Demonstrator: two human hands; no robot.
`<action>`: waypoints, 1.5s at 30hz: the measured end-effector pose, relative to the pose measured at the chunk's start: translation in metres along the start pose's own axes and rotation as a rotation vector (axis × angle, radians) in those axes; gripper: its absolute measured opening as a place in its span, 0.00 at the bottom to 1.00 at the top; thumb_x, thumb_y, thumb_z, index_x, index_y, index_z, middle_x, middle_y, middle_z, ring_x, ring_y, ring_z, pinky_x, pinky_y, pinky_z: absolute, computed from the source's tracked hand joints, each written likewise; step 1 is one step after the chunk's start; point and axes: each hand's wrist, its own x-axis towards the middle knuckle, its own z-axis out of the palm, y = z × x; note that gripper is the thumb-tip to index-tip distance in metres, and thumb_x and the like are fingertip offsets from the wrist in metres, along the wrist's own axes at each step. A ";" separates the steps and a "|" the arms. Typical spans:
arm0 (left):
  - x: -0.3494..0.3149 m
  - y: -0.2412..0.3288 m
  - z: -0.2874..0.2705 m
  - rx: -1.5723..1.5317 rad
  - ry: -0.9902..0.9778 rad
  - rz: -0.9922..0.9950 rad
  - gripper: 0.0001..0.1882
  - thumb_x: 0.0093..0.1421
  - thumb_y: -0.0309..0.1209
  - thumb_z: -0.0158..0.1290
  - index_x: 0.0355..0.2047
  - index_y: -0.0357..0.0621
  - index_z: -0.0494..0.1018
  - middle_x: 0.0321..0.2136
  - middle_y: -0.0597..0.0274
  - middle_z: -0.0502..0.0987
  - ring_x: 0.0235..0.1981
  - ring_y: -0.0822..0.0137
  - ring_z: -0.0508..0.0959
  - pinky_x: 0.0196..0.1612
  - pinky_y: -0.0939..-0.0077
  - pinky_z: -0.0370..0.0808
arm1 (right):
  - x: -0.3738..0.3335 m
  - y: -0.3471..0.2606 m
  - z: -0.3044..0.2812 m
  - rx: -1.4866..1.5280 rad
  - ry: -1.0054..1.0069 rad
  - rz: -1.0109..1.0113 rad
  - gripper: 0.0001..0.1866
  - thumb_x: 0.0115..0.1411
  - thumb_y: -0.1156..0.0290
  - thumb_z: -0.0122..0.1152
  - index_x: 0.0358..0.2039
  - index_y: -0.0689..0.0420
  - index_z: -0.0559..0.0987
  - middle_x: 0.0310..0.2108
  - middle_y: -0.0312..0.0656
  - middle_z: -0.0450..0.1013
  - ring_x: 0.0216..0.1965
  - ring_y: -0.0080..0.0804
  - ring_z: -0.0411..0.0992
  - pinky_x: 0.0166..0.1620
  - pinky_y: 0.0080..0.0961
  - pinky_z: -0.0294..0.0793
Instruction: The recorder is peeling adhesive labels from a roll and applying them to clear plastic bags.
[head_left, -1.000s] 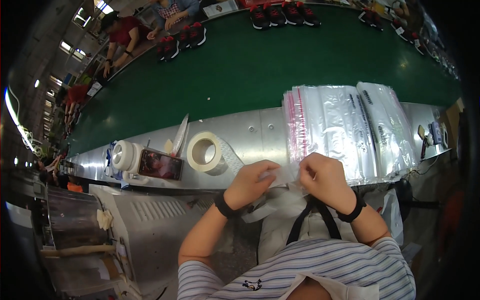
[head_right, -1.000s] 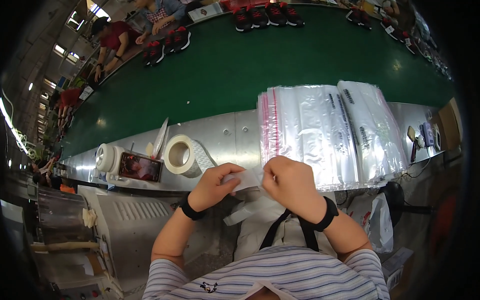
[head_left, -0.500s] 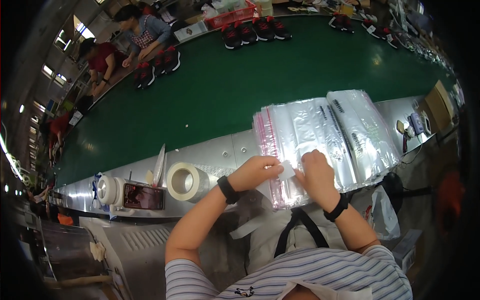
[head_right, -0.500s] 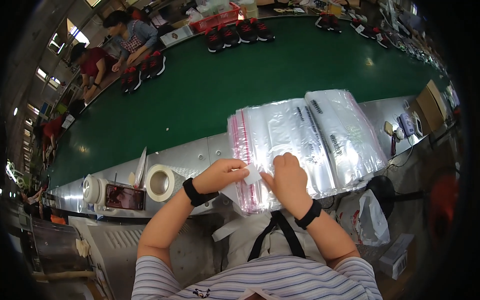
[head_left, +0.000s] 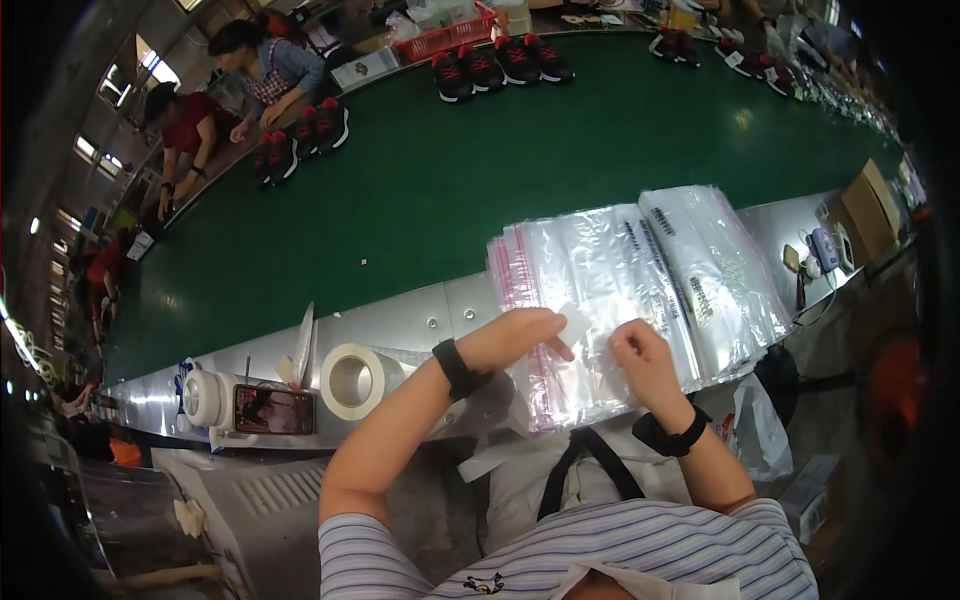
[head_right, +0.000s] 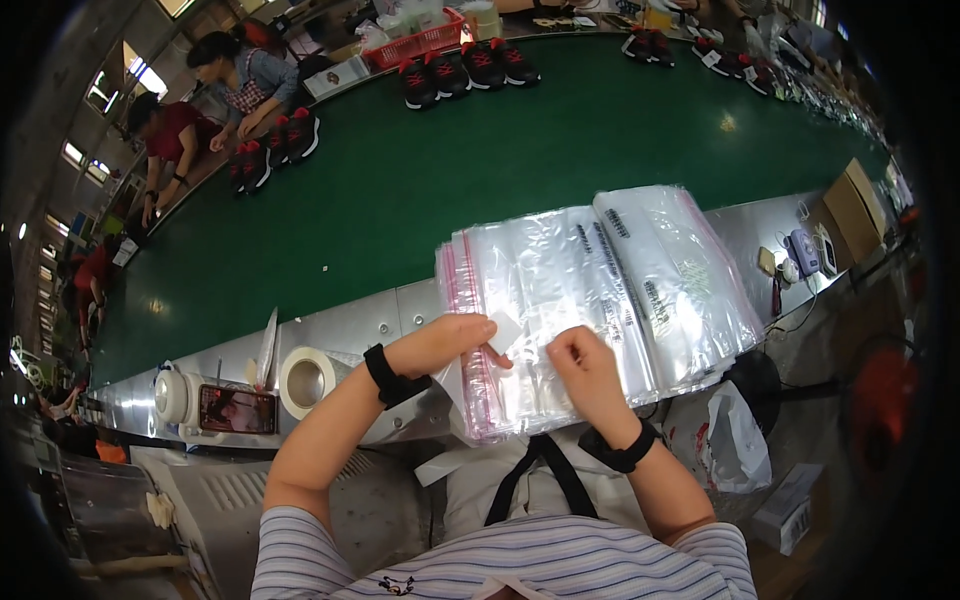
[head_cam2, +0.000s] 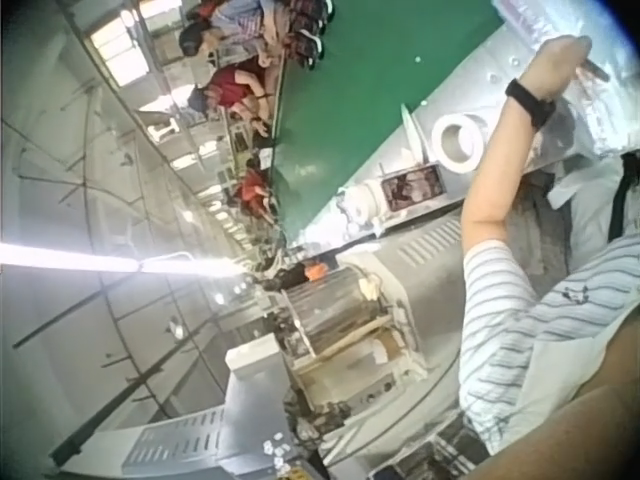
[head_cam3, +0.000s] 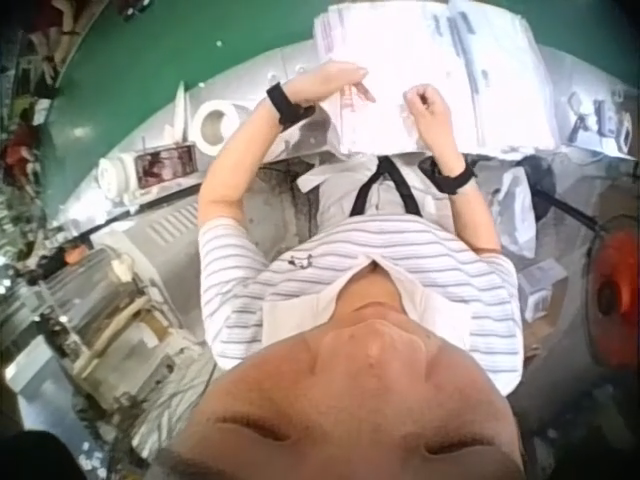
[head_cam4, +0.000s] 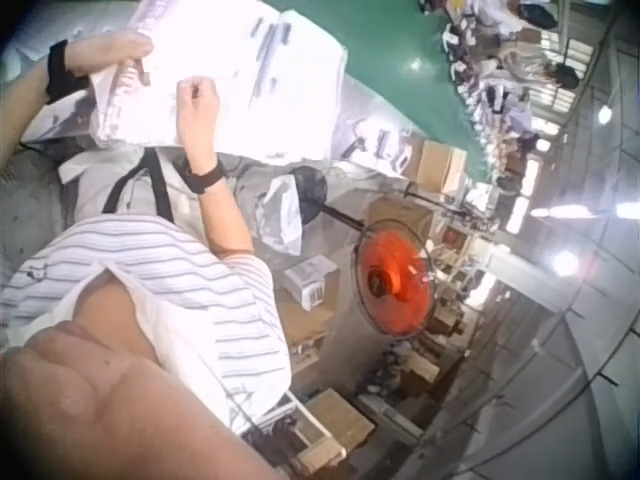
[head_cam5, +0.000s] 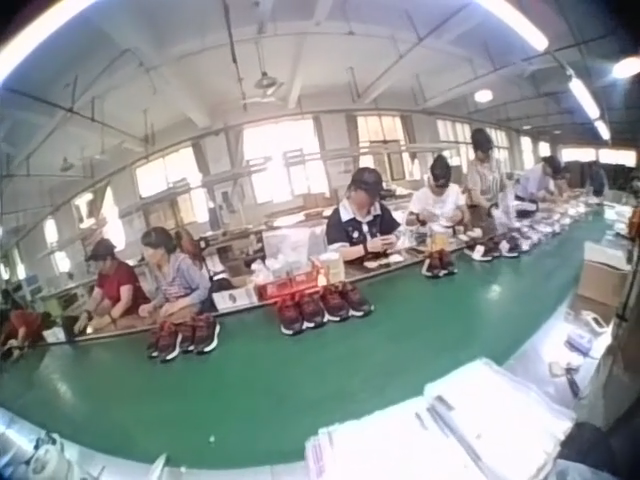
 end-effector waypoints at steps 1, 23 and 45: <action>0.007 0.009 0.000 -0.032 -0.015 0.059 0.18 0.64 0.40 0.37 0.30 0.38 0.69 0.33 0.57 0.79 0.34 0.76 0.71 0.35 0.81 0.66 | -0.002 -0.008 0.004 -0.052 -0.080 0.063 0.07 0.56 0.72 0.54 0.25 0.61 0.71 0.20 0.32 0.65 0.22 0.14 0.60 0.25 0.14 0.59; 0.053 -0.006 0.013 -0.365 -0.221 -0.297 0.32 0.63 0.53 0.32 0.45 0.33 0.67 0.37 0.59 0.77 0.24 0.79 0.68 0.28 0.88 0.67 | -0.016 -0.039 -0.015 -0.092 -0.151 -0.310 0.20 0.49 0.70 0.60 0.42 0.61 0.69 0.46 0.48 0.64 0.45 0.44 0.65 0.46 0.32 0.66; -0.169 -0.093 0.098 0.299 0.653 -0.249 0.25 0.45 0.29 0.62 0.43 0.38 0.68 0.32 0.60 0.73 0.26 0.73 0.74 0.29 0.84 0.70 | 0.012 -0.004 -0.171 -0.013 0.646 0.067 0.08 0.56 0.70 0.50 0.25 0.62 0.73 0.22 0.35 0.69 0.24 0.20 0.68 0.25 0.15 0.63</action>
